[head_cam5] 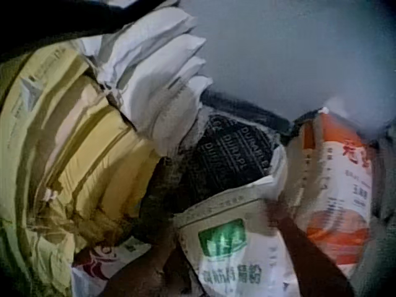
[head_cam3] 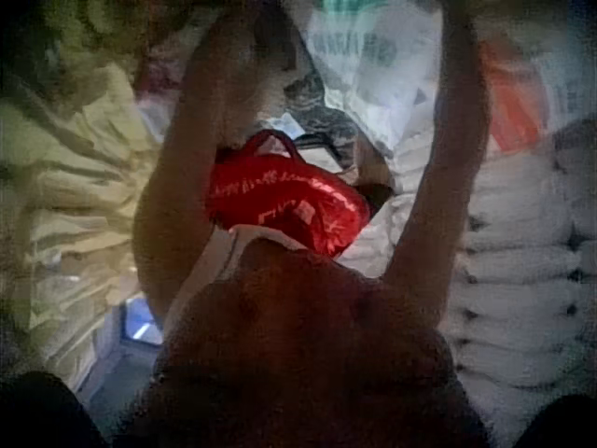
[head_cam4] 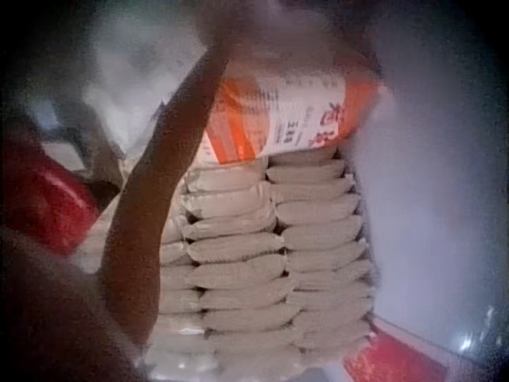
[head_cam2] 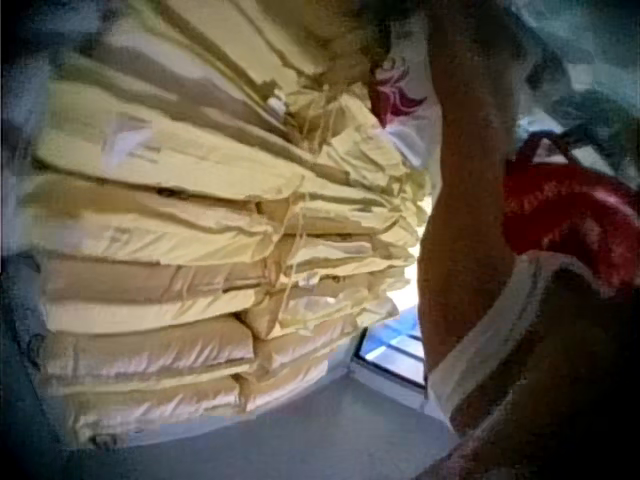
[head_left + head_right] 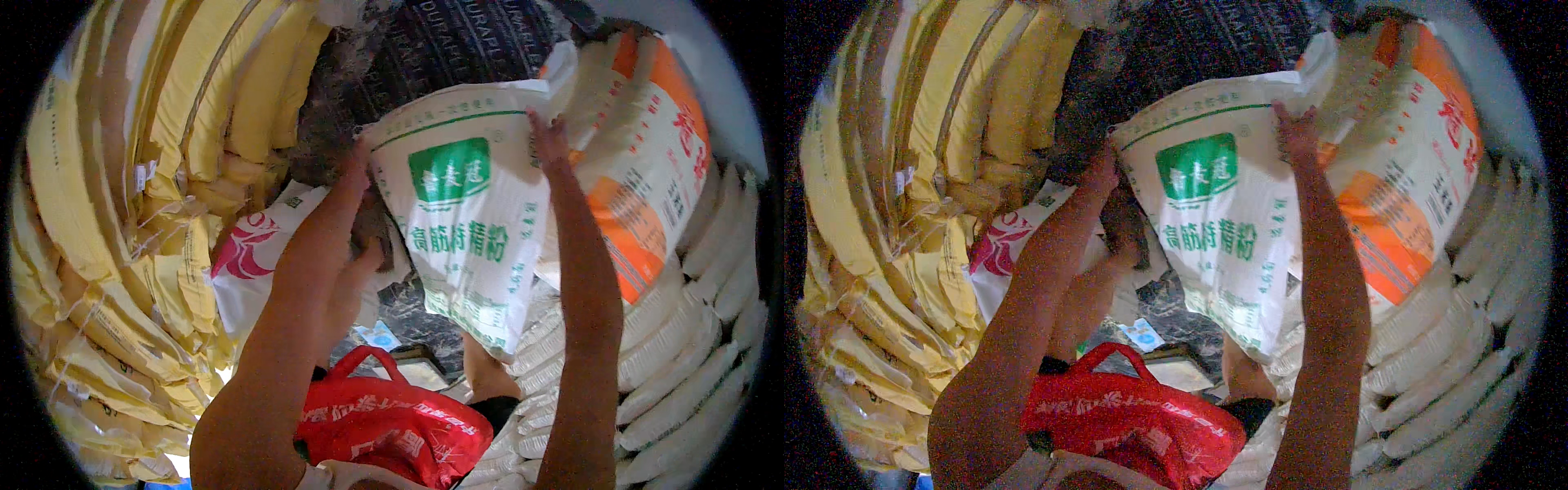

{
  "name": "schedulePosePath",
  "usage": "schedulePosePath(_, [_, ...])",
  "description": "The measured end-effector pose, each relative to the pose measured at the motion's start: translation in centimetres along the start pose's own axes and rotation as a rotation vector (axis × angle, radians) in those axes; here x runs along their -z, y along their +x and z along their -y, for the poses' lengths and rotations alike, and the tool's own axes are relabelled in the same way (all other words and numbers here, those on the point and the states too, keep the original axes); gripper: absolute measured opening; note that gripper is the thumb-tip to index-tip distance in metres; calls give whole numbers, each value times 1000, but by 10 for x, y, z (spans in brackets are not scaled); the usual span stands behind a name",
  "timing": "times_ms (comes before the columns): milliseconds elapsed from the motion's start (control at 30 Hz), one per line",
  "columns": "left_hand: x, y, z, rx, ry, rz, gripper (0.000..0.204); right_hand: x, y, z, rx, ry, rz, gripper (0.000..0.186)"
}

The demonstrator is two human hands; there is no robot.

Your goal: The person walks through a storage area, picks up a large white sack, carries it to a doorway, and then returns to the main room. They place the sack on the floor, pick up a small wooden stick, and use it to poke or adjust the contents of the sack.

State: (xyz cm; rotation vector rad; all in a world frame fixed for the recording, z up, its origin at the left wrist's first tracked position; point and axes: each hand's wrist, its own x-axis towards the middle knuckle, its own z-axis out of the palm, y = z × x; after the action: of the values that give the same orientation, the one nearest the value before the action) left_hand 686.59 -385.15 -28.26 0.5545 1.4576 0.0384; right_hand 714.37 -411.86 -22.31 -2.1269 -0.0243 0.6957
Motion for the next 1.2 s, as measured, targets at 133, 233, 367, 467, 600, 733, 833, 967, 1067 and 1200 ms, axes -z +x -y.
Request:
schedulePosePath(133, [1, 52, 28, 72, -34, -26, 58, 5, 73, -60, 302, -274, 121, 67])
schedulePosePath(233, [26, 99, 40, -15, 11, -22, 59, -15, 96, -44, 135, -19, 340, 63])
schedulePosePath(367, [11, 94, 41, 4, 103, 32, 53, 2, 98, -49, 8, -64, 237, 59])
schedulePosePath(467, [11, 71, 41, -72, 4, 131, 51, -19, 28, 5, -67, -210, -116, 58])
schedulePosePath(600, [28, 19, 22, -493, 166, 325, 55, -11, -86, 43, 118, -226, -184, 46])
schedulePosePath(733, [61, 30, 17, 1, -176, 442, 64, -3, -213, 63, 12, -77, -240, 38])
schedulePosePath(833, [77, -1, 24, 220, -196, 484, 55, 12, -290, 51, -180, 304, -205, 31])
schedulePosePath(967, [93, -64, 61, 48, -173, 266, 38, 43, -349, 42, -432, 451, -205, 29])
schedulePosePath(1067, [88, -98, 76, -66, -242, 196, 30, 60, -372, 39, -468, 615, -219, 27])
schedulePosePath(1200, [90, -128, 94, -155, -182, -195, 29, 87, -402, 27, -464, 644, -230, 30])
